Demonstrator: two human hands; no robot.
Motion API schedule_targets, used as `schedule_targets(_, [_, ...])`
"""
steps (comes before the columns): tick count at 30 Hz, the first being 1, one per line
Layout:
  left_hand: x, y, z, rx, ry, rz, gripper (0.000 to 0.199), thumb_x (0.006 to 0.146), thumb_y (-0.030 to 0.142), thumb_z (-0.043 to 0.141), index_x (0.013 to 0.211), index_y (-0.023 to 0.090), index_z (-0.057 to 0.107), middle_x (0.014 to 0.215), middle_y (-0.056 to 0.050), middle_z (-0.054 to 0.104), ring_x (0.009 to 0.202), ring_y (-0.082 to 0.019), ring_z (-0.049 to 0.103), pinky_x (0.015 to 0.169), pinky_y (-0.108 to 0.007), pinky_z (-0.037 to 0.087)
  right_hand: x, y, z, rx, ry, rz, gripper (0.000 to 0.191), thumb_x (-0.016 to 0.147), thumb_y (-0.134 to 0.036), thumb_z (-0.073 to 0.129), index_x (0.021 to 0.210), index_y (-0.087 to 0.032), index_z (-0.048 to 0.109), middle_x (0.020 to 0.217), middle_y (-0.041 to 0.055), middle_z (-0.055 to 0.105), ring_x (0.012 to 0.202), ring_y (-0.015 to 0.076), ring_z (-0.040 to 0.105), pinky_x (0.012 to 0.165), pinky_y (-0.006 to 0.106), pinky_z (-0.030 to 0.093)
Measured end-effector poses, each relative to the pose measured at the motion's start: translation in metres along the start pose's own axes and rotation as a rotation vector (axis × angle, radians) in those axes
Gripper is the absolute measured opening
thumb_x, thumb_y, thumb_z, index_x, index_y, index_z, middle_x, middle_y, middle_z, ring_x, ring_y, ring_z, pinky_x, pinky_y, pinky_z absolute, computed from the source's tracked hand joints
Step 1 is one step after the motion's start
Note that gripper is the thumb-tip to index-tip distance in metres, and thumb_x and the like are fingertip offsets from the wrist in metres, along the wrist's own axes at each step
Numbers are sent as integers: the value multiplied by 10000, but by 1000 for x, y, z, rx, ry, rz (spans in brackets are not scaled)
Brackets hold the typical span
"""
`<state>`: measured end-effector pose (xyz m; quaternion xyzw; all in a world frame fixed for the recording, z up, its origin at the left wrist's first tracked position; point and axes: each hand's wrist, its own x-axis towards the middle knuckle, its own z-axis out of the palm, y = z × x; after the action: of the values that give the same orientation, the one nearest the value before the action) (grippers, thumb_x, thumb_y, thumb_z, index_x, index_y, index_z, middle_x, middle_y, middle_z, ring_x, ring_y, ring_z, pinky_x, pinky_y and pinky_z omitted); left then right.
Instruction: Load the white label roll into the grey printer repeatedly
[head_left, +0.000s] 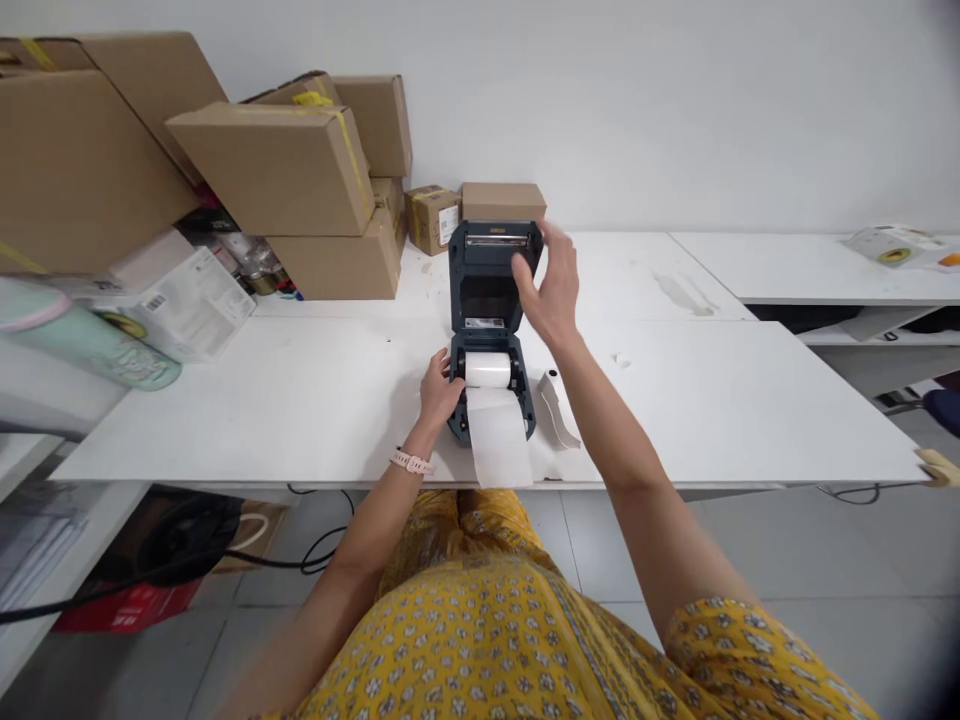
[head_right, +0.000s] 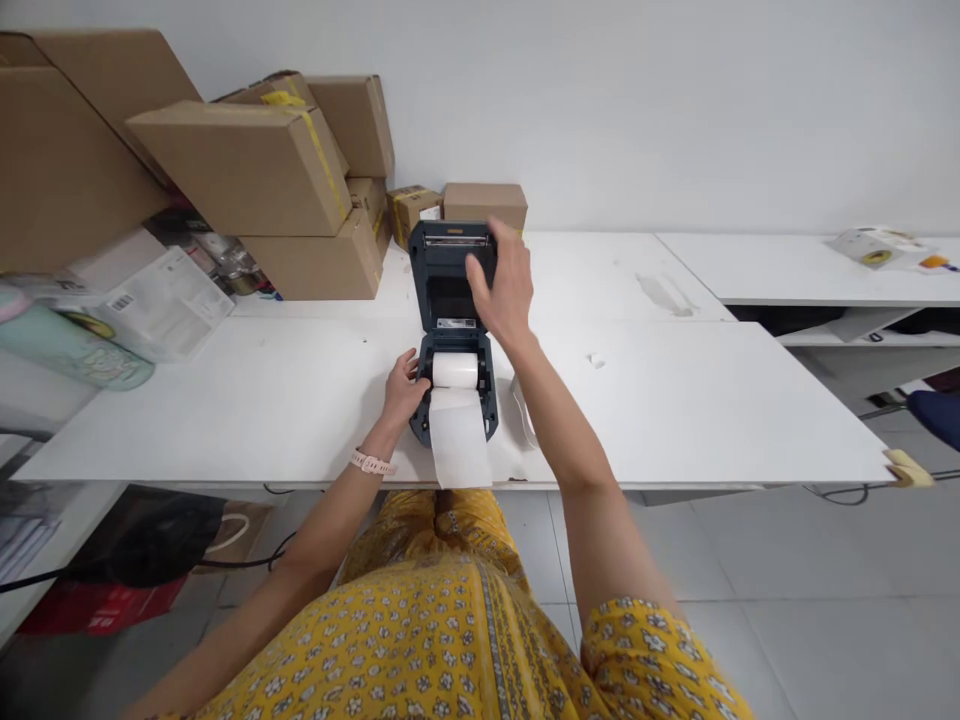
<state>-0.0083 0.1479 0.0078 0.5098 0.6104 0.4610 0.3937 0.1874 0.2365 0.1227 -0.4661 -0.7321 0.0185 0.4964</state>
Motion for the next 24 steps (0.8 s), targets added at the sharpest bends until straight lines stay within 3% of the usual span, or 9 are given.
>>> schedule_targets(3, [3,-1,2,26,17,5,755,694,90,616,1435,167,495,1411,-155,627,1190,-289,657,1019,-444,525,-41,-16,-4,0,-322,-65,416,977,-394,474,1328,-220,615,1328,89,674,1256,269,615,1081,454,492])
schedule_targets(5, [3,-2,4,38,25,16,743,694,83,606,1424,178,509,1395,-140,641,1167,-284,669,1016,-442,524,-59,-18,0,-49,-591,-70,422,927,-327,553,1331,-224,621,1328,84,688,1234,278,635,1031,443,522])
schedule_targets(10, [-1,7,2,169,24,18,850,709,62,585,1526,195,393,1358,-124,675,1263,-333,626,1130,-539,412,-56,-2,25,-206,-1076,-1,821,793,-382,753,1525,-237,412,1473,133,589,1283,336,618,1022,459,516])
schedule_targets(12, [-2,12,1,221,13,18,887,712,54,574,1556,204,346,1343,-110,688,1278,-354,614,1137,-564,392,-48,2,37,-250,-1189,-3,921,736,-426,797,1540,-232,390,1473,145,586,1288,356,614,1030,465,509])
schedule_targets(15, [-3,15,0,238,5,15,912,713,54,564,1575,209,310,1355,-102,683,1271,-368,615,1115,-564,408,-41,4,46,-274,-1207,17,996,653,-425,844,1524,-201,416,1449,175,598,1267,377,623,1018,486,516])
schedule_targets(18, [-2,12,0,225,18,14,939,701,56,569,1582,233,294,1391,-87,662,1262,-360,621,1123,-560,396,-36,2,32,-48,-1186,16,1005,603,-383,862,1499,-194,447,1470,144,586,1274,327,622,1041,440,519])
schedule_targets(21, [-2,7,1,211,34,28,930,698,62,573,1571,249,314,1391,-73,664,1264,-341,622,1136,-554,384,-34,2,-14,283,-1090,-36,1009,627,-429,841,1520,-228,416,1520,90,539,1332,279,572,1108,418,477])
schedule_targets(24, [-2,3,2,176,42,58,903,711,74,579,1560,261,335,1378,-75,673,1241,-318,634,1148,-553,369,-46,7,-81,460,-857,51,1090,566,-524,876,1522,-262,422,1509,86,544,1339,321,560,1113,475,473])
